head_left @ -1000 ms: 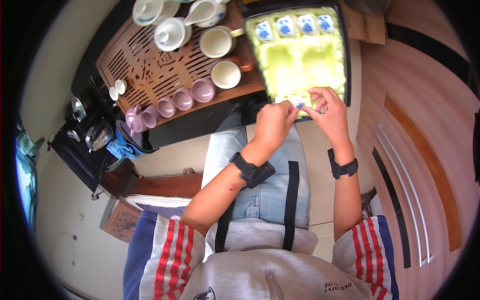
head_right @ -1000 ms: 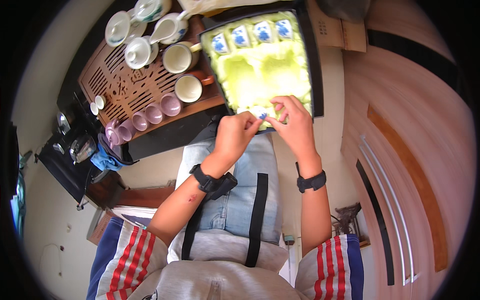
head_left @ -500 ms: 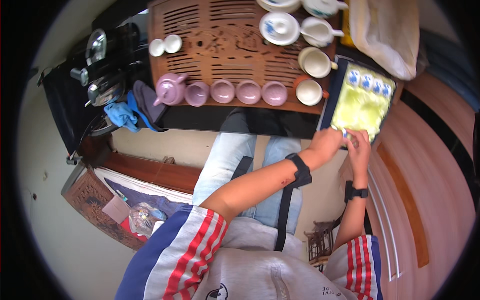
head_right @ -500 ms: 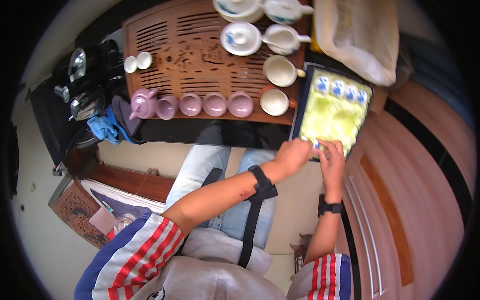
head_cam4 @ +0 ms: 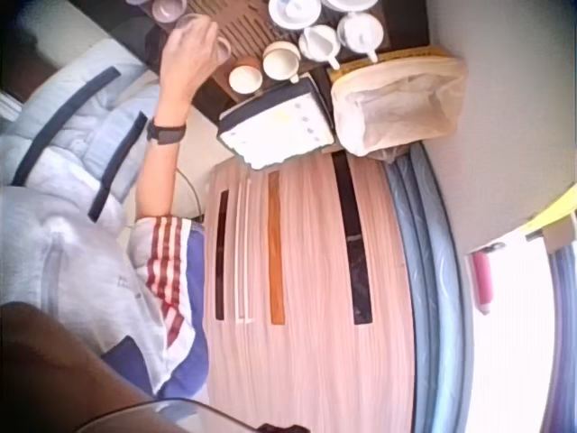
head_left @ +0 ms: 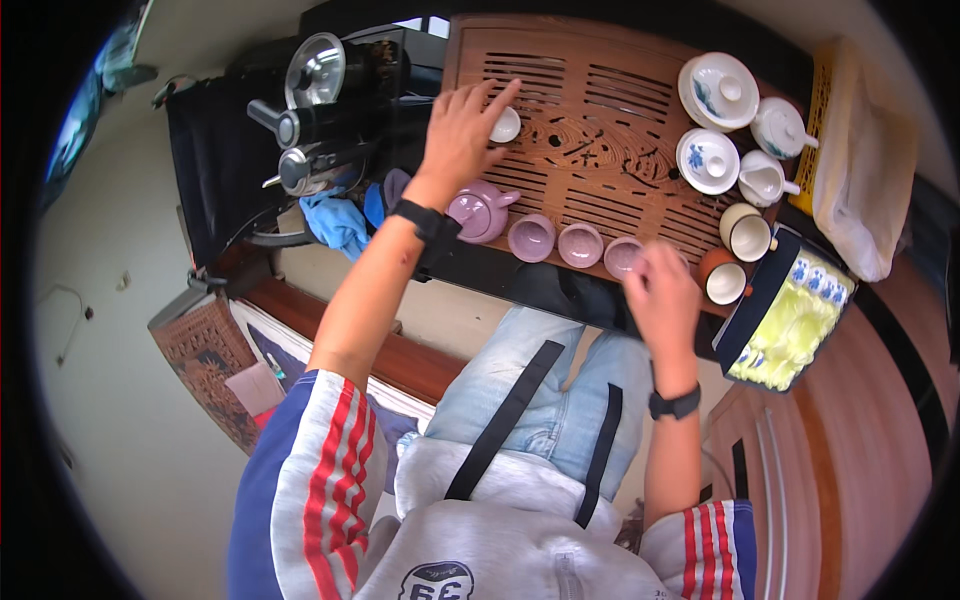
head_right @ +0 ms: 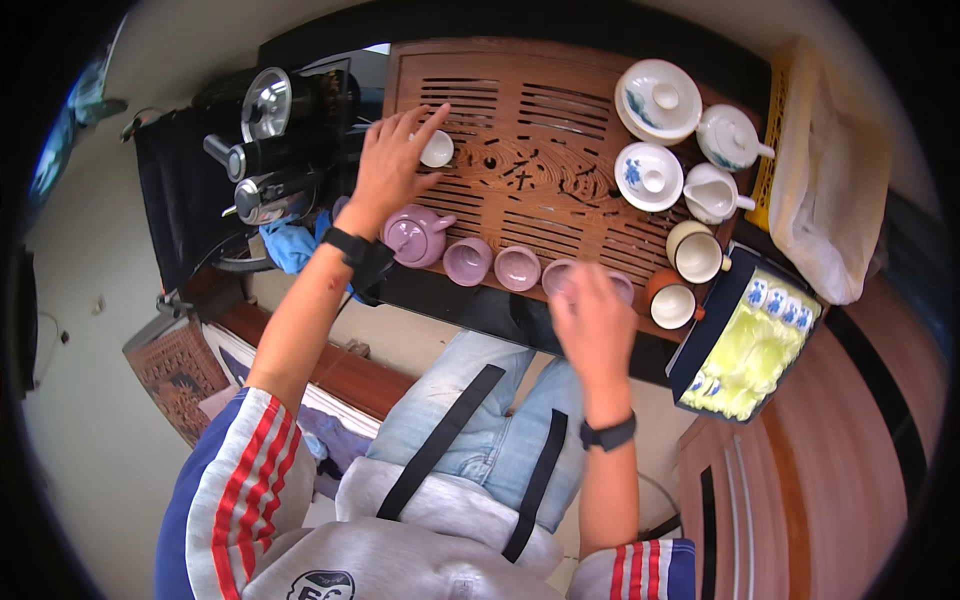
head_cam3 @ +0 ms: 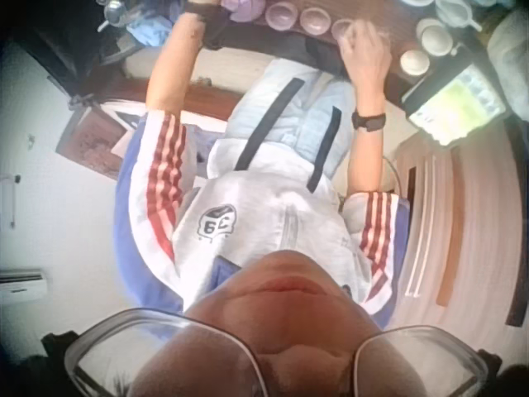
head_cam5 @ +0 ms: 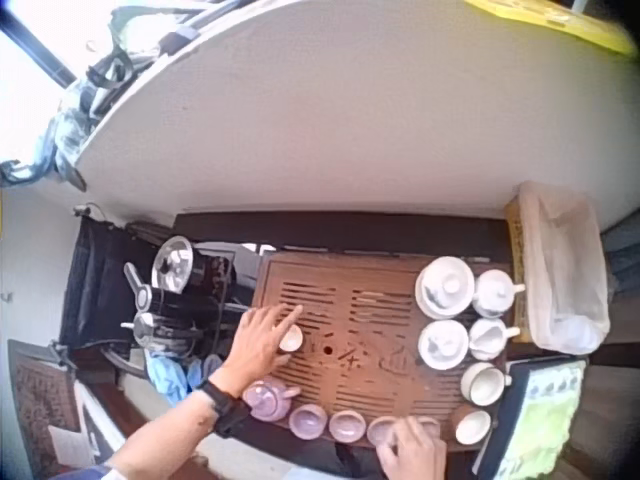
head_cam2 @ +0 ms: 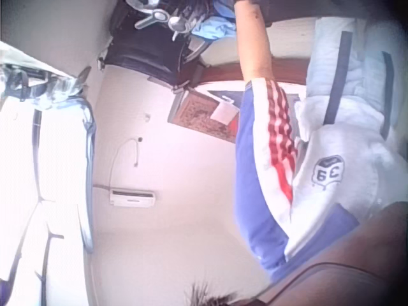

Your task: The person wipes white cups with a cloth, places them into a storage box, and then puts the lid on the box.

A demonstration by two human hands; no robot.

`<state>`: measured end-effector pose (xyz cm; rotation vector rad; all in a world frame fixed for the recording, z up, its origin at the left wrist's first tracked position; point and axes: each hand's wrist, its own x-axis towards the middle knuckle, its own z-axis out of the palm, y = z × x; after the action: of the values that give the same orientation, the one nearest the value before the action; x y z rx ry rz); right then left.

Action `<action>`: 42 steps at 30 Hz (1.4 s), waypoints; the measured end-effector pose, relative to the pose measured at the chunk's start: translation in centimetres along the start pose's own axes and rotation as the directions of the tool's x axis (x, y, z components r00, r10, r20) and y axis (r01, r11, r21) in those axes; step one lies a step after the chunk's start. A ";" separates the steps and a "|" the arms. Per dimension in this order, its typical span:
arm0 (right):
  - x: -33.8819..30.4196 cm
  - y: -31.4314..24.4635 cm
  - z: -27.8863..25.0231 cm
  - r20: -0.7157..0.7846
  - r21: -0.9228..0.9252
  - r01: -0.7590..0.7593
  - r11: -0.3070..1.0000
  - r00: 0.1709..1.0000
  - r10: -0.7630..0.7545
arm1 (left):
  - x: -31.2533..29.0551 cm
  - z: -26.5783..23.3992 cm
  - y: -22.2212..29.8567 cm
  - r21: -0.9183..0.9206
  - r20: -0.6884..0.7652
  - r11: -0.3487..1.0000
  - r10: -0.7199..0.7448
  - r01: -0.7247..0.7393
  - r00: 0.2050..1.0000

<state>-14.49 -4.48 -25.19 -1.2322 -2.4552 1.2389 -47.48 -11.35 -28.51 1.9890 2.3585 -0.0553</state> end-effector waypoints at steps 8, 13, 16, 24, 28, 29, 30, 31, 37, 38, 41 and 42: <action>2.3 -1.8 2.3 -0.025 0.272 -0.082 0.959 0.995 0.092 | 3.3 -0.4 5.5 -0.363 -0.009 0.930 0.049 -0.049 0.999; 1.0 1.4 -0.5 0.101 0.974 -0.149 0.173 0.961 0.259 | 2.8 -2.8 16.9 -0.950 0.203 0.257 0.071 0.178 0.977; -1.2 4.0 -3.3 0.014 0.993 -0.055 0.105 0.935 0.354 | 3.5 -2.7 22.4 -0.906 0.118 0.422 0.175 0.033 0.978; -10.1 12.9 -9.7 -0.295 0.812 0.069 0.580 0.906 0.304 | 3.4 -4.2 35.8 -0.963 0.096 0.268 0.288 0.016 0.953; -14.3 16.5 -10.6 -0.276 0.785 0.025 0.619 0.908 0.314 | 2.5 -4.0 41.7 -0.819 0.505 -0.149 0.271 0.554 0.820; -15.4 17.3 -10.9 -0.248 0.785 -0.017 0.619 0.907 0.340 | 2.2 -3.9 42.5 -0.802 0.532 -0.125 0.295 0.584 0.793; -16.4 18.1 -11.3 -0.222 0.784 -0.054 0.618 0.906 0.360 | 2.0 -3.8 43.3 -0.786 0.556 -0.099 0.315 0.610 0.769; -17.3 19.0 -11.8 -0.225 0.721 -0.085 0.688 0.910 0.349 | 1.9 -3.7 44.2 -0.759 0.587 -0.110 0.310 0.641 0.748; -21.4 22.8 -13.6 -0.320 0.499 -0.251 0.829 0.836 0.446 | 0.0 -1.6 49.7 -0.682 0.688 -0.136 0.212 0.718 0.694; -21.9 23.6 -13.6 -0.308 0.502 -0.289 0.815 0.821 0.481 | -0.4 -1.2 50.6 -0.679 0.691 -0.177 0.172 0.712 0.702; -22.3 25.2 -13.7 -0.341 0.392 -0.355 0.849 0.801 0.493 | -1.0 0.7 52.3 -0.693 0.671 -0.219 0.150 0.687 0.726; -22.3 25.6 -14.0 -0.309 0.338 -0.414 0.845 0.800 0.515 | -1.2 1.4 52.7 -0.704 0.662 -0.228 0.135 0.673 0.737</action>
<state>21.95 -3.36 -29.26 -1.8656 -1.6980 1.2052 4.69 -3.72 -29.33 0.3363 1.3103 0.8433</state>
